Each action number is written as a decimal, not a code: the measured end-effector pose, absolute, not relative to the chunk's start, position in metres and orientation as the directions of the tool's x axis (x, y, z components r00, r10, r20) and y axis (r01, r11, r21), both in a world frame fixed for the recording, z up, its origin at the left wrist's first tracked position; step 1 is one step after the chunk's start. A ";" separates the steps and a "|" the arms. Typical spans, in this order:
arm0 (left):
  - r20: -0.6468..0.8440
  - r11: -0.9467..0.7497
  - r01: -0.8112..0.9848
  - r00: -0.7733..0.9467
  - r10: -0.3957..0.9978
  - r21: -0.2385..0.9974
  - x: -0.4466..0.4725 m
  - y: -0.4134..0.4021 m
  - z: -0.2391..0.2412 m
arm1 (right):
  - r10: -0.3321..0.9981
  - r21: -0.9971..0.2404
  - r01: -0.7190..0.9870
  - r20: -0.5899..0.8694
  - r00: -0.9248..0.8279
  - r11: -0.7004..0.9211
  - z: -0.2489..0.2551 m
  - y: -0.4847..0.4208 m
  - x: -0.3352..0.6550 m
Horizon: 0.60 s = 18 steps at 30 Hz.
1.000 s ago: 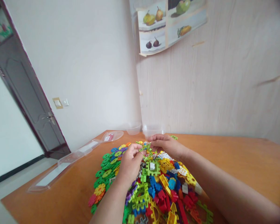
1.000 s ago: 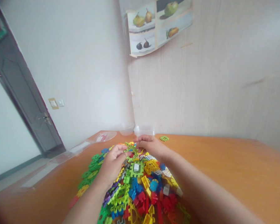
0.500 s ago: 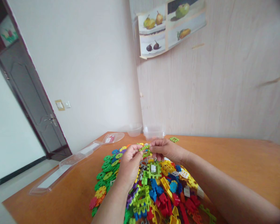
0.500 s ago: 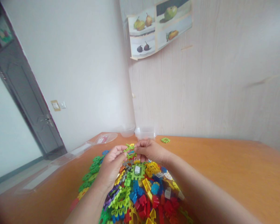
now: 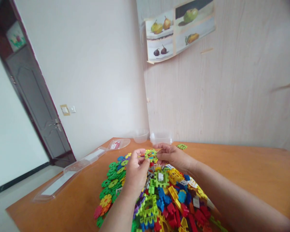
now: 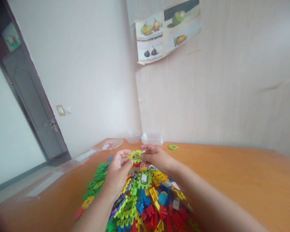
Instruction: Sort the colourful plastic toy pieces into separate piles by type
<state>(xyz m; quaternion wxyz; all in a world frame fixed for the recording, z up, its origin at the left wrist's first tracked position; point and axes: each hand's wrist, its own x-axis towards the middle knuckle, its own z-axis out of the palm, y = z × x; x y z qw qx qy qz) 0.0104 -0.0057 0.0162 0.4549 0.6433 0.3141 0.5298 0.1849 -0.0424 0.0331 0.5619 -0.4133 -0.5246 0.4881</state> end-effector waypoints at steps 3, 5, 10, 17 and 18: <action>0.406 -0.401 -0.070 0.237 0.883 0.913 0.012 -0.007 0.016 | 0.986 -0.979 -0.130 0.162 -0.028 0.157 0.032 -0.042 0.184; 0.419 -0.418 -0.058 0.242 0.875 0.907 0.012 -0.007 0.015 | 0.990 -0.982 -0.130 0.139 -0.026 0.135 0.031 -0.041 0.183; 0.493 -0.511 0.066 0.187 0.850 0.857 0.012 -0.002 0.010 | 0.982 -0.978 -0.118 0.164 0.090 0.174 0.029 -0.033 0.200; 0.508 -0.531 0.223 0.155 0.847 0.817 0.008 -0.003 0.016 | 0.731 -0.983 0.010 0.143 0.667 0.183 0.013 -0.018 0.289; 0.506 -0.529 0.237 0.156 0.848 0.815 0.008 -0.004 0.017 | 0.686 -0.984 0.020 0.137 0.715 0.176 0.009 -0.018 0.300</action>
